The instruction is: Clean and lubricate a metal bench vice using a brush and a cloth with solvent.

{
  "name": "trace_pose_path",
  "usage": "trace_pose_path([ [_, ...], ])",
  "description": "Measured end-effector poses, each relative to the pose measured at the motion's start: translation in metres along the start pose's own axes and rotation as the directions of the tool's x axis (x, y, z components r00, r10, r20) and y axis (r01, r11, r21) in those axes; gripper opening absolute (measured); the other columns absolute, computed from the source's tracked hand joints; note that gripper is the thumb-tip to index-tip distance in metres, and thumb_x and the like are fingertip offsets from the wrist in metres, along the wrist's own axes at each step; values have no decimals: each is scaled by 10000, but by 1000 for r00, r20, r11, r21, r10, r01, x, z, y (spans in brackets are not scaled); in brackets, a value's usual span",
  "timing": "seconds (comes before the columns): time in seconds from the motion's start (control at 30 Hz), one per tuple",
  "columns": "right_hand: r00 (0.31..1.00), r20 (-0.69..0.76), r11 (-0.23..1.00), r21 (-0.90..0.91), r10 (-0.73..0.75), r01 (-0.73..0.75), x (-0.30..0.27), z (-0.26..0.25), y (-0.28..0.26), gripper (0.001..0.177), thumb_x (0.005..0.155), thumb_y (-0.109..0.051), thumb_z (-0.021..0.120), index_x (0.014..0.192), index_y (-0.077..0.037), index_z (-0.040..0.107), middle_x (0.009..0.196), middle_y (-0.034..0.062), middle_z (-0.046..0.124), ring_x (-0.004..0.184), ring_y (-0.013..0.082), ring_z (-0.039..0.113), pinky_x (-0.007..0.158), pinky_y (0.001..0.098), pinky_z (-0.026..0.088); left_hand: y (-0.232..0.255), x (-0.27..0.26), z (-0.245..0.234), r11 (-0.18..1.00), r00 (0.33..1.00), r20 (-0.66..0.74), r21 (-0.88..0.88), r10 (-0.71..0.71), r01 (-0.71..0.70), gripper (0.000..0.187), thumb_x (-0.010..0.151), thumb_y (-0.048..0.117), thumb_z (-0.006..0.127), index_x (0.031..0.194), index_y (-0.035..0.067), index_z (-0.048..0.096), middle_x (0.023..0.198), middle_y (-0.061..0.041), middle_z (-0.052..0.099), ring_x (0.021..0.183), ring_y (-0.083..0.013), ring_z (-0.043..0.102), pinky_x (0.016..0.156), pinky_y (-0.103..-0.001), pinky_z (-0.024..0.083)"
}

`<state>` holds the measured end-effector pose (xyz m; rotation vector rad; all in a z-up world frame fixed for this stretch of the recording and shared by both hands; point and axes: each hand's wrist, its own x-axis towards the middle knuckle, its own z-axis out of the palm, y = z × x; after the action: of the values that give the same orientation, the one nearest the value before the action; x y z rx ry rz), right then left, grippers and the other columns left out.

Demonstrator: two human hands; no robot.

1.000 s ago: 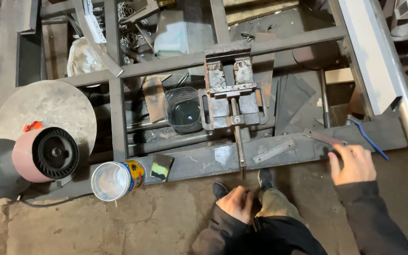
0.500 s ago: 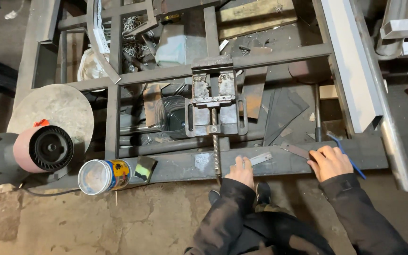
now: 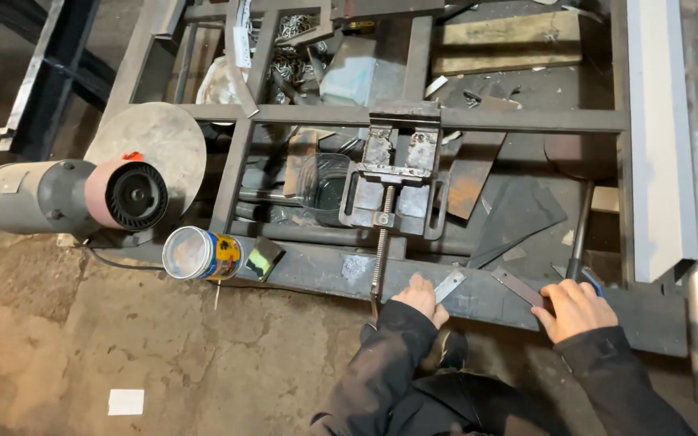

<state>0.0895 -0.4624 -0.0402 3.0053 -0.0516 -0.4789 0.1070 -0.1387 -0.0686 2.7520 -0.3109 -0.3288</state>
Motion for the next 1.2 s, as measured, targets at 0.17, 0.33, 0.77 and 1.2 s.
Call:
trace_pose_path([
  [0.17,983,-172,947,302,-61,111,-29,-38,-46,406,970,-543,725,1216,-230,806,1148,-63,800,920,126,747,799,273,612,1,-2,-31,869,933,235,-358,-271,342,353,803,373,789,892,36,733,902,-162,730,735,-363,695,737,-441,627],
  [0.33,983,-168,586,791,-70,177,-44,-59,-102,266,799,-205,908,1044,-105,879,868,-65,813,649,101,652,646,252,547,-22,-4,36,467,874,374,-741,-312,483,283,865,298,905,904,23,852,776,-33,782,664,-126,658,705,-262,589],
  [0.77,984,-170,179,968,-62,178,-44,-117,-133,408,761,-8,933,1154,31,827,862,73,846,662,128,698,651,237,572,-12,-12,-61,-540,875,320,-692,364,478,140,1150,65,577,1161,-27,681,700,-62,552,552,-107,398,487,-251,332],
  [1.2,991,-114,298,951,76,87,-62,-152,-196,492,707,-163,1007,1145,4,858,799,67,856,671,138,704,654,260,605,-53,-10,-79,-488,917,250,-786,311,380,136,1106,48,635,1179,-24,722,721,-12,540,599,-93,407,536,-226,390],
])
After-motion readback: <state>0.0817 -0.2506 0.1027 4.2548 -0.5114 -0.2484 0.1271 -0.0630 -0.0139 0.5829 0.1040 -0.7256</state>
